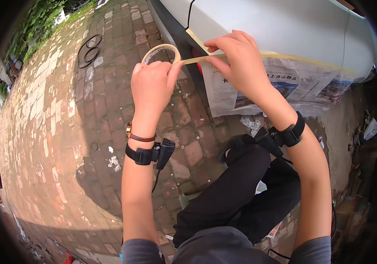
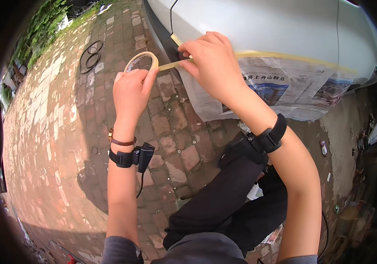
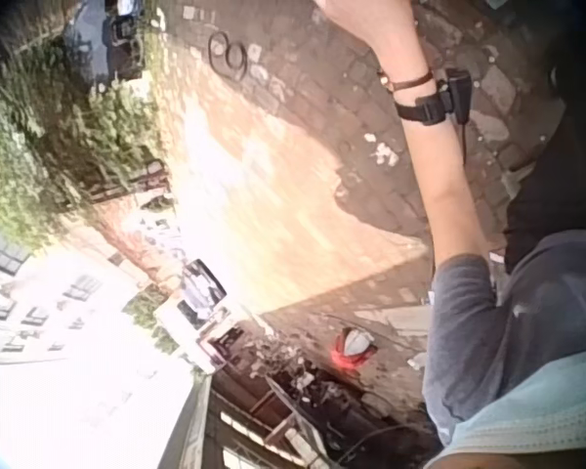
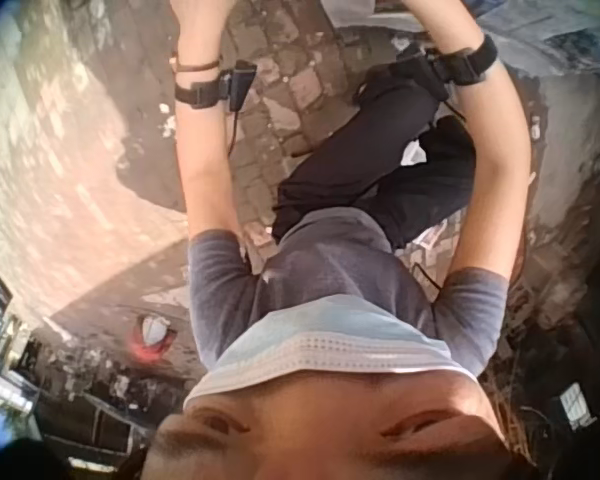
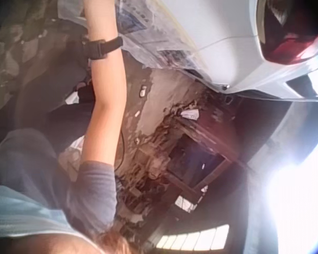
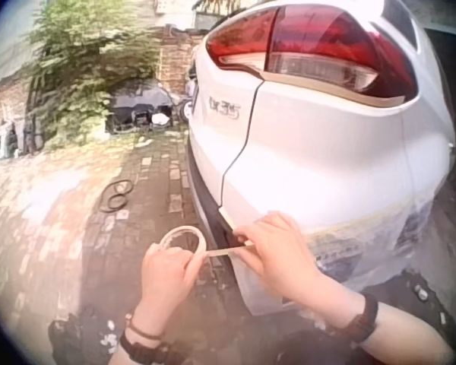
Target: The person tapes sheets of newspaper to the rear exterior of a white car using masking tape.
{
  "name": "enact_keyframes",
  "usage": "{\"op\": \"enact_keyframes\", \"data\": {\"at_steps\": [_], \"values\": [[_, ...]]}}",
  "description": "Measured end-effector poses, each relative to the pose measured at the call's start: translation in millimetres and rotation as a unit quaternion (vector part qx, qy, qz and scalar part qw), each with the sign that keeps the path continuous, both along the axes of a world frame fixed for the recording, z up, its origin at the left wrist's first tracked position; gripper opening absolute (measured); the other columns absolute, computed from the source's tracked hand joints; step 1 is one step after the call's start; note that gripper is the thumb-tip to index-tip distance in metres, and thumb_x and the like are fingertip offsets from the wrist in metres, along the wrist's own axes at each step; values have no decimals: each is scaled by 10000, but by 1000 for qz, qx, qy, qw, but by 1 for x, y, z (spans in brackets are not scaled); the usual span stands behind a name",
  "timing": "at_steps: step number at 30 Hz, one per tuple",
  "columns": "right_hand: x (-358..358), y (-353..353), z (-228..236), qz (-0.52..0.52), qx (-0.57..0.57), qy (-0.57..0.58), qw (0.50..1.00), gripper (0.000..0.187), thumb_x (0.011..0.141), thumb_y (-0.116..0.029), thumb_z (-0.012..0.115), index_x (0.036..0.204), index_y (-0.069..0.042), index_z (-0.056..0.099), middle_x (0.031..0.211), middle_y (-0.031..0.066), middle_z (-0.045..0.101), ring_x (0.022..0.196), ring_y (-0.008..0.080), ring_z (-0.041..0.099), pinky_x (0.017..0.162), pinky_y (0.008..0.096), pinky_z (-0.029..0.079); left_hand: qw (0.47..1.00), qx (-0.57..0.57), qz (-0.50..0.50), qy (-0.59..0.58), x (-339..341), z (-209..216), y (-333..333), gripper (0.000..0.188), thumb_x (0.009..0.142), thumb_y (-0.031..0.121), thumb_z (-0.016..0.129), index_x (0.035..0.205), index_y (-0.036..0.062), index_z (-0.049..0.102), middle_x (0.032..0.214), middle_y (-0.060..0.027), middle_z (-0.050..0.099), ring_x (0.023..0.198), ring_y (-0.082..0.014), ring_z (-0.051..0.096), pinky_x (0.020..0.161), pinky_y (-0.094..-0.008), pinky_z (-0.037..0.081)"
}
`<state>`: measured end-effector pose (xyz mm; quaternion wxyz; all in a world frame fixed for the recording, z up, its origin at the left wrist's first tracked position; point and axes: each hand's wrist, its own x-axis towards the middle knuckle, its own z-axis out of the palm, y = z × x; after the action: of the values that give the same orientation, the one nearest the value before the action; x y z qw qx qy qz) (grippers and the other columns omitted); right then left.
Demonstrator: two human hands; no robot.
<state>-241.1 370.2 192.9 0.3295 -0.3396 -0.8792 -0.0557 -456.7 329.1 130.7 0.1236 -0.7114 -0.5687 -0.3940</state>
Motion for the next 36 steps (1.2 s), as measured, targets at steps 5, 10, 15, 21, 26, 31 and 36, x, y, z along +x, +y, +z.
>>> {"op": "enact_keyframes", "data": {"at_steps": [5,10,15,21,26,31,36], "values": [[-12,3,0,3,-9,-10,1000,63,840,-147,721,842,-89,746,750,47,684,887,254,614,1064,417,398,1000,2,-7,7,0,5,-8,331,939,284,686,707,50,661,644,-89,575,581,-299,499,640,-372,403],[-19,0,-7,-10,-20,15,1000,95,840,-154,696,787,-89,742,725,56,680,892,264,603,1090,423,379,999,14,-23,-33,2,0,-7,196,915,223,709,820,52,709,707,-88,609,644,-292,564,655,-373,429],[-23,0,-14,-21,-8,44,999,85,795,-139,691,757,-74,732,725,73,679,896,282,600,1096,446,368,998,23,-24,-54,6,-2,-9,154,892,190,726,834,48,708,716,-82,613,658,-294,570,657,-369,435],[-32,4,-20,-62,-21,54,996,131,736,-165,713,686,-43,711,705,87,659,891,284,583,1068,436,374,994,104,-5,-35,26,-6,-21,181,837,159,775,753,77,638,649,-22,536,551,-239,474,612,-353,401],[-34,4,-18,-71,-73,67,993,140,684,-181,724,642,-49,707,680,94,647,911,282,574,1038,399,378,983,177,38,-16,44,-26,-25,116,835,133,781,908,81,708,661,5,556,565,-196,450,638,-331,362],[-35,-2,-25,-94,-83,43,991,130,698,-161,700,634,-48,709,686,112,655,931,288,578,1046,393,376,973,216,79,-37,58,-35,-40,61,853,96,753,875,68,703,667,3,569,583,-180,481,652,-315,369],[-21,8,-32,-64,-68,57,994,171,793,-176,657,693,-58,728,697,112,667,902,301,608,1040,422,389,775,7,63,-629,58,-15,-83,270,1037,250,579,950,8,661,832,-32,644,607,-112,428,657,-297,410]]}}
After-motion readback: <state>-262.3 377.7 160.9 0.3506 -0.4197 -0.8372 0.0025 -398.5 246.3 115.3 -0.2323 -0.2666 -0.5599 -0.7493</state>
